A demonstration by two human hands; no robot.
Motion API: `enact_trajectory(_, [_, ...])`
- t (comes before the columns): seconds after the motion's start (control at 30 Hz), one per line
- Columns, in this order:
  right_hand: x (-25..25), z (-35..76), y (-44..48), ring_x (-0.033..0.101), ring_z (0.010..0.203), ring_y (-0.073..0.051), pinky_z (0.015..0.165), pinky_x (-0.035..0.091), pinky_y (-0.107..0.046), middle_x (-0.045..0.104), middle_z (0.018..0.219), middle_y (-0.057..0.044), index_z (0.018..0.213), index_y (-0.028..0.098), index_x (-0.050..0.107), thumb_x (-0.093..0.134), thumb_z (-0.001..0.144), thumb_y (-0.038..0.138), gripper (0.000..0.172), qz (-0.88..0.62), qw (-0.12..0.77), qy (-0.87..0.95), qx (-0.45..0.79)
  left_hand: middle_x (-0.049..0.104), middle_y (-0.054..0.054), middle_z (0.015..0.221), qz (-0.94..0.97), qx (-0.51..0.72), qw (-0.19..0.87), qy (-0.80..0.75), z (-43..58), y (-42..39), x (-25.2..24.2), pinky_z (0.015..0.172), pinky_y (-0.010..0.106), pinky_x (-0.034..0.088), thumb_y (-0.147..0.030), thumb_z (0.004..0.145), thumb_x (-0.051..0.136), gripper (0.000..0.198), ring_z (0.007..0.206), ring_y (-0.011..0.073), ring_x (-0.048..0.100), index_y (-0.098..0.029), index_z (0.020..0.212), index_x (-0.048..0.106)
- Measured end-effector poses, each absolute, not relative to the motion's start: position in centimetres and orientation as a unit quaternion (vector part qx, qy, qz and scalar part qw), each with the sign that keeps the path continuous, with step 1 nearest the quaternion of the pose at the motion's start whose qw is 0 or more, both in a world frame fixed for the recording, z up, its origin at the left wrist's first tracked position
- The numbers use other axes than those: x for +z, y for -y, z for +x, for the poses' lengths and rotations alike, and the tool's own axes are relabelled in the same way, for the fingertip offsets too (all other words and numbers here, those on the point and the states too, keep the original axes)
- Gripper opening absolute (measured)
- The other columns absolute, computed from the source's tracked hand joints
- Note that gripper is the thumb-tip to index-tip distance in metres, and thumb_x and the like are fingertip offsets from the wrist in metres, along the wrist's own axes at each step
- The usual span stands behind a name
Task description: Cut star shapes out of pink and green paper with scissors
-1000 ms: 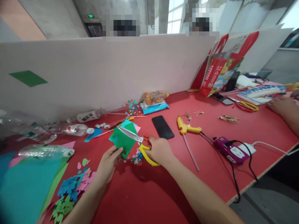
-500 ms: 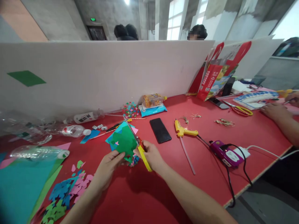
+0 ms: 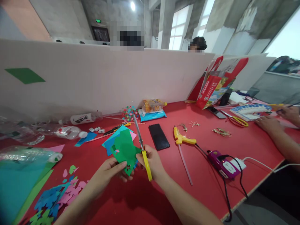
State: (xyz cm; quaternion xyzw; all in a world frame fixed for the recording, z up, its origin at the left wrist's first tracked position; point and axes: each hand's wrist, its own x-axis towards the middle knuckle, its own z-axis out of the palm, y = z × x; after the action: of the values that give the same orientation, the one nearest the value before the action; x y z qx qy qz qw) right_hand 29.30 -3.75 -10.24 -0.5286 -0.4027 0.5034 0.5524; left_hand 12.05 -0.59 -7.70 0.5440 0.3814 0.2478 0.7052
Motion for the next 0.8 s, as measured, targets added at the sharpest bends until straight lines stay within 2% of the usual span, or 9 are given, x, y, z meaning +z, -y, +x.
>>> enact_trajectory(0.2, [-6.2, 29.2, 2.9, 0.041, 0.035, -0.009, 0.035, 0.029, -0.019, 0.045, 0.043, 0.01, 0.07, 0.023, 0.047, 0.063, 0.071, 0.035, 0.02, -0.513, 0.561, 0.44, 0.478, 0.074, 0.006, 0.065, 0.589, 0.28, 0.662, -0.369, 12.5, -0.6, -3.1, 0.056, 0.031, 0.055, -0.044, 0.073, 0.072, 0.027, 0.054, 0.0201, 0.067, -0.018, 0.074, 0.073])
enact_trajectory(0.4, [-3.7, 29.0, 2.0, 0.041, 0.045, -0.01, 0.041, 0.03, -0.021, 0.048, 0.054, 0.007, 0.068, 0.022, 0.051, 0.071, 0.075, 0.036, 0.025, -0.486, 0.547, 0.508, 0.454, 0.072, 0.006, 0.063, 0.547, 0.344, 0.663, -0.38, 11.1, -1.3, -1.5, 0.049, 0.028, 0.052, -0.042, 0.071, 0.074, 0.027, 0.049, 0.0181, 0.064, -0.016, 0.067, 0.07])
enact_trajectory(0.57, [-4.6, 29.8, 2.6, 0.045, 0.057, -0.014, 0.05, 0.036, -0.023, 0.053, 0.064, 0.003, 0.079, 0.021, 0.058, 0.068, 0.079, 0.045, 0.026, -0.498, 0.458, 0.587, 0.445, 0.072, 0.006, 0.059, 0.476, 0.432, 0.649, -0.406, 9.4, -1.5, -1.0, 0.046, 0.026, 0.05, -0.038, 0.069, 0.076, 0.023, 0.051, 0.0191, 0.066, -0.015, 0.067, 0.072])
enact_trajectory(0.8, [-4.9, 29.8, 2.8, 0.039, 0.051, -0.014, 0.048, 0.026, -0.027, 0.044, 0.057, 0.003, 0.067, 0.023, 0.042, 0.05, 0.085, 0.065, 0.046, -0.543, 0.332, 0.619, 0.46, 0.075, 0.007, 0.067, 0.438, 0.496, 0.628, -0.41, 7.8, -1.6, -0.5, 0.039, 0.023, 0.047, -0.034, 0.072, 0.077, 0.021, 0.049, 0.0164, 0.065, -0.015, 0.07, 0.07])
